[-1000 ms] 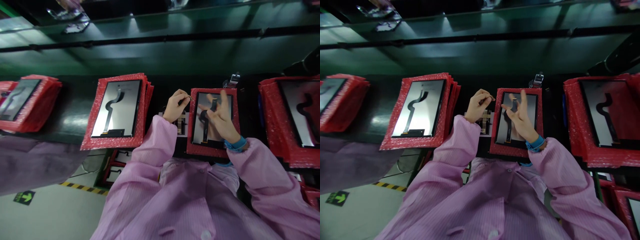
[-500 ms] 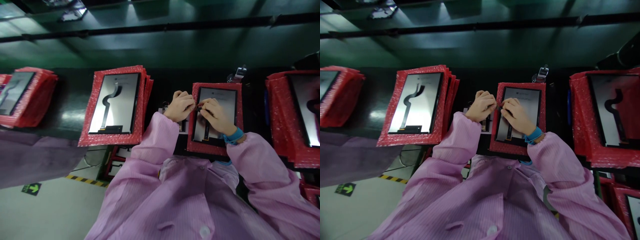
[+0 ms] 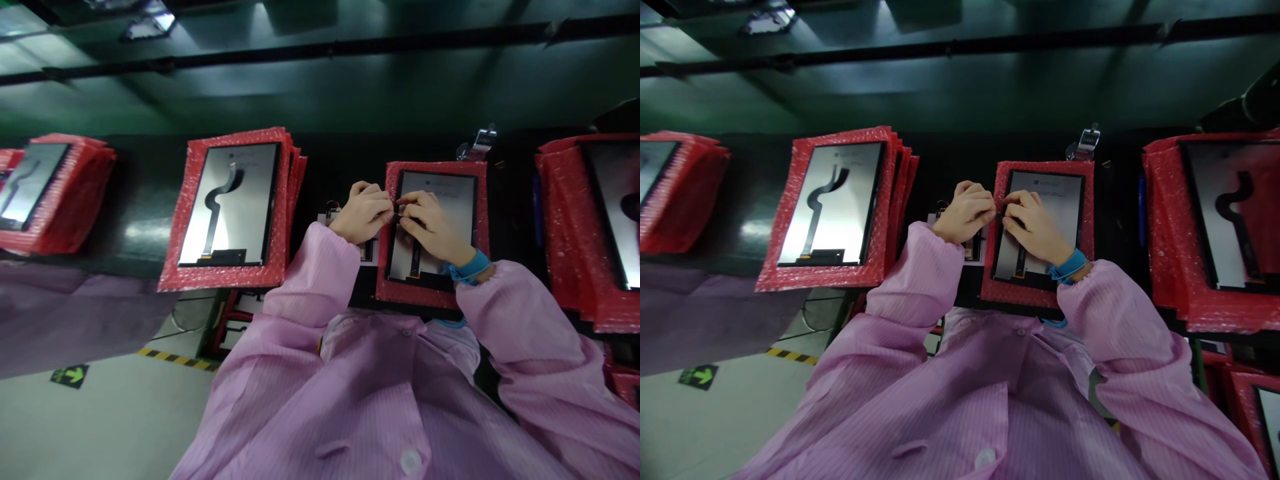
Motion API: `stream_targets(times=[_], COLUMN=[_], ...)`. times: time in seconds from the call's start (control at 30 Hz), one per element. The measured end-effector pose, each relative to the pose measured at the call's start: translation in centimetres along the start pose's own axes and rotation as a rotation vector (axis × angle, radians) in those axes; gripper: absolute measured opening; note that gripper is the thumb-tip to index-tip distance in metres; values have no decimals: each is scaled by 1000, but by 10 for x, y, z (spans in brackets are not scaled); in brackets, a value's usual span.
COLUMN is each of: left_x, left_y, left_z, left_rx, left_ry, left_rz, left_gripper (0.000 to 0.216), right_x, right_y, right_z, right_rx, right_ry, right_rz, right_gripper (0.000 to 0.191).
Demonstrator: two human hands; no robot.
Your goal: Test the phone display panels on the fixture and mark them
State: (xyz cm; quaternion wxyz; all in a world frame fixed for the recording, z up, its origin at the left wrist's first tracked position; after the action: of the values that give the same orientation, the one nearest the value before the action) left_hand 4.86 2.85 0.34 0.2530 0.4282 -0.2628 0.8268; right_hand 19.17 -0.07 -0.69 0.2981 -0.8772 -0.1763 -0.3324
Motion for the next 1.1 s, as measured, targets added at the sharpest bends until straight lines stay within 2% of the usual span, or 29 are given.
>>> stream_targets(times=[0.83,1.1], left_x=[-2,1], left_y=[1,3], left_z=[1,-1], left_rx=[14,46], left_ry=[-2,58], left_rz=[-4,-61], left_gripper=[25,24], right_x=[-1,0], right_y=[0,0], right_z=[3,5], right_rx=[-60,-46], right_ry=[-62,-85], right_rz=[-34,-102], right_gripper=[25,26])
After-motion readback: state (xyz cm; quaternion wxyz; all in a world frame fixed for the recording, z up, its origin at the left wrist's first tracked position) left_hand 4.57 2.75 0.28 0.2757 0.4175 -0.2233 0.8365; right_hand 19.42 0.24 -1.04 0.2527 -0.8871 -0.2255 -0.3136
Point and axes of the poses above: each hand's wrist, its own y-axis away from the middle knuckle, its own x-axis out of the back of the hand, z = x × y, the point moved 6 cm from there along -y, towards the middle knuckle, and after that the axes turned 6 degrees about x, right-handed, at the moved point
